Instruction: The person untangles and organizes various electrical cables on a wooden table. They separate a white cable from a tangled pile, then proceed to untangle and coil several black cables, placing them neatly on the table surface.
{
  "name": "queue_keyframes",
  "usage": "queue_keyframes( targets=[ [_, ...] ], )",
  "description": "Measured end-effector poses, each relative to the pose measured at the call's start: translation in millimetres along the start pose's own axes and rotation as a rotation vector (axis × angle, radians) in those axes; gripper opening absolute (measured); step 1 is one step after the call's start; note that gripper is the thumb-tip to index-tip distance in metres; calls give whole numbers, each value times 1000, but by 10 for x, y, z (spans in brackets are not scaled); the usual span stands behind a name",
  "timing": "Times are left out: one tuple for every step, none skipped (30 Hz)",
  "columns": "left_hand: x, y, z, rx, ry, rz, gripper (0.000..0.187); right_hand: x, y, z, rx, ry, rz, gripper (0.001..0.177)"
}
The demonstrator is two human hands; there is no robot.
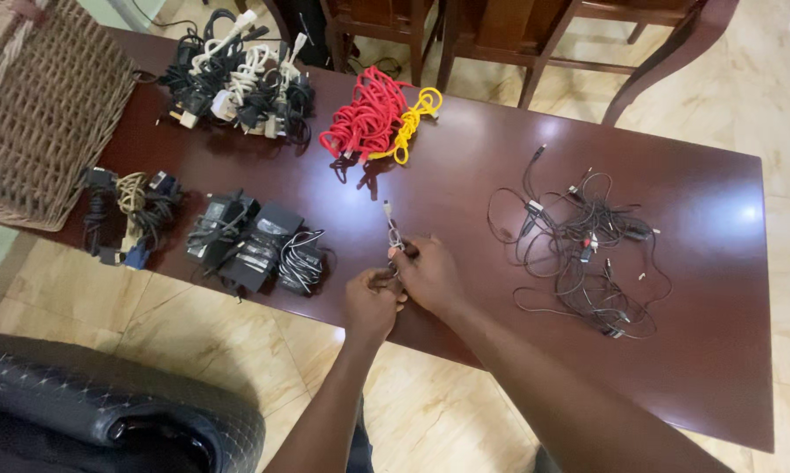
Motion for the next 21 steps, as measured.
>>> queue_keyframes(
  targets=[
    [-26,-41,20,10,-16,-17,25,-13,16,-17,-47,-32,81,38],
    [-65,-73,28,18,-32,-33,26,-21,27,-8,-97,-63,162,38],
    [-112,-127,19,26,-48,-49,26,-12,-6,-2,-84,-44,113,38],
    [-157,-188,15,45,-63,-23,26,2,-9,-24,-66,-24,65,39],
    [-204,-259,3,64,-77,3,27,12,-7,-43,-49,-4,17,40],
    [-255,-337,-24,82,-88,28,28,14,0,-24,-16,-10,-17,44],
    [-314,-433,-11,134,-127,24,29,13,6,1,17,-15,-50,50],
    [-380,-521,9,187,-164,20,31,-5,1,44,49,-22,-86,55],
    [-442,-597,3,240,-200,17,32,-16,13,108,15,-34,-66,58],
    [-513,-683,2,212,-239,-61,31,-8,50,146,-14,-43,-41,62],
    [-593,-743,-12,182,-277,-140,29,-2,99,191,-43,-53,-17,65],
    [-646,-803,-63,151,-308,-218,28,-18,126,262,-28,-31,-42,64],
    [-667,-855,-137,184,-278,-268,23,-52,162,352,-14,-8,-67,63],
    [-690,-895,-223,217,-245,-317,19,-97,198,465,-2,13,-94,62],
    [-704,-936,-329,249,-211,-367,14,-128,232,622,24,-18,-106,60],
    [-731,-965,-470,253,-147,-416,12,-171,259,783,52,-44,-120,58],
    [-764,-1001,-651,255,-83,-466,10,-202,279,943,81,-70,-135,55],
    [-805,-1056,-846,255,-17,-517,9,-218,297,1118,69,-118,-117,52],
    [-864,-1112,-1025,217,82,-534,17,-235,305,1297,57,-165,-99,50],
    [-953,-1179,-1207,176,182,-549,27,-264,306,1491,42,-213,-82,47],
    [-1053,-1259,-1373,135,283,-562,38,-308,291,1694,24,-229,-86,45]
  ],
)
Point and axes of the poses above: each hand's wrist, its own x-axis towards the middle knuckle, its own z-axis out of the back of the hand, y = z × x, the point moved 4 cm from there along x, towards the middle knuckle, and after that the axes turned 9 degrees about z, right-handed, at the moved point
